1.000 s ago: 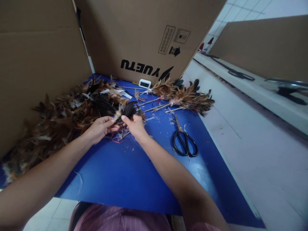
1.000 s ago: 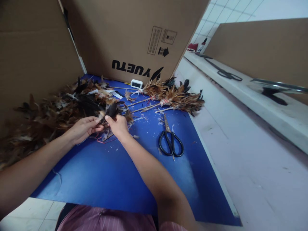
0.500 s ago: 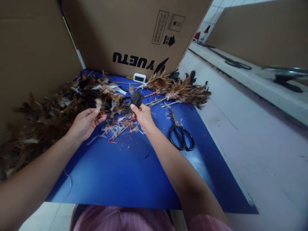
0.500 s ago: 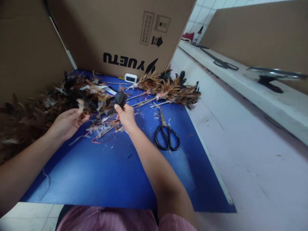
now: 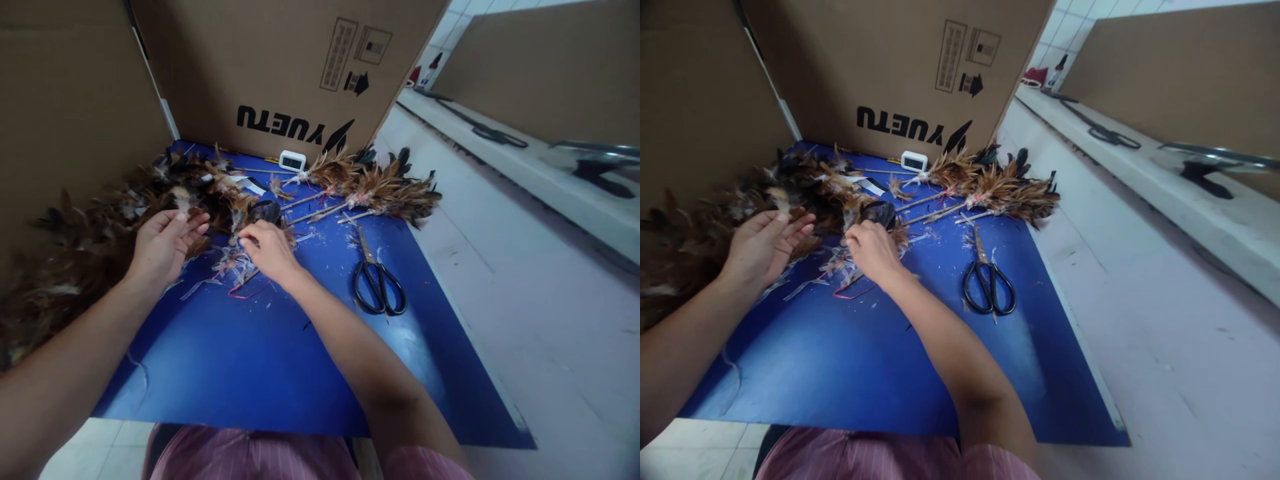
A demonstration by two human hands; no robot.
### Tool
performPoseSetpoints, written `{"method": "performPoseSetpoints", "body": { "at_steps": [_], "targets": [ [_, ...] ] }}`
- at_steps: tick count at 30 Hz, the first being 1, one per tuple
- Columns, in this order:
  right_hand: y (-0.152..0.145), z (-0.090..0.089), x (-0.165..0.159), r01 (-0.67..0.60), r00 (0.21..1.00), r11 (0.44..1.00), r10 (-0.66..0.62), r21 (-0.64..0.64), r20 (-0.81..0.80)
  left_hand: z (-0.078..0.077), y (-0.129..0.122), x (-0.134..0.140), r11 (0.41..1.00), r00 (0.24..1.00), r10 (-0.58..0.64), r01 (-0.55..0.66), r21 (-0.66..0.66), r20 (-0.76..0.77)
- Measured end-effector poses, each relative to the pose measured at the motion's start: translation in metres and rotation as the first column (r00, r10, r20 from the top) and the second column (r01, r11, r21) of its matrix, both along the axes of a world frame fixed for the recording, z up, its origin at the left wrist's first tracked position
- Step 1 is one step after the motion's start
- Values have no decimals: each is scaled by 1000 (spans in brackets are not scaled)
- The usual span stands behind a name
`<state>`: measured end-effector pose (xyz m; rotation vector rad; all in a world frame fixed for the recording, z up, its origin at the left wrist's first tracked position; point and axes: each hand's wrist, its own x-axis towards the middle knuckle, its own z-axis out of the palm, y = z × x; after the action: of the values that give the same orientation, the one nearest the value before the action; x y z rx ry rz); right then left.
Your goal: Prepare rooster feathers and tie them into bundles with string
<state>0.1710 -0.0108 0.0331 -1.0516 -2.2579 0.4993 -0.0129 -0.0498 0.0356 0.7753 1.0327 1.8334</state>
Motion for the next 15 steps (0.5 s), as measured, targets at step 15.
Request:
{"method": "performPoseSetpoints", "body": {
  "at_steps": [15],
  "targets": [
    [23, -8, -11, -92, 984, 939, 34, -332, -176, 6, -7, 1, 1000, 992, 31, -31, 1, -126]
  ]
}}
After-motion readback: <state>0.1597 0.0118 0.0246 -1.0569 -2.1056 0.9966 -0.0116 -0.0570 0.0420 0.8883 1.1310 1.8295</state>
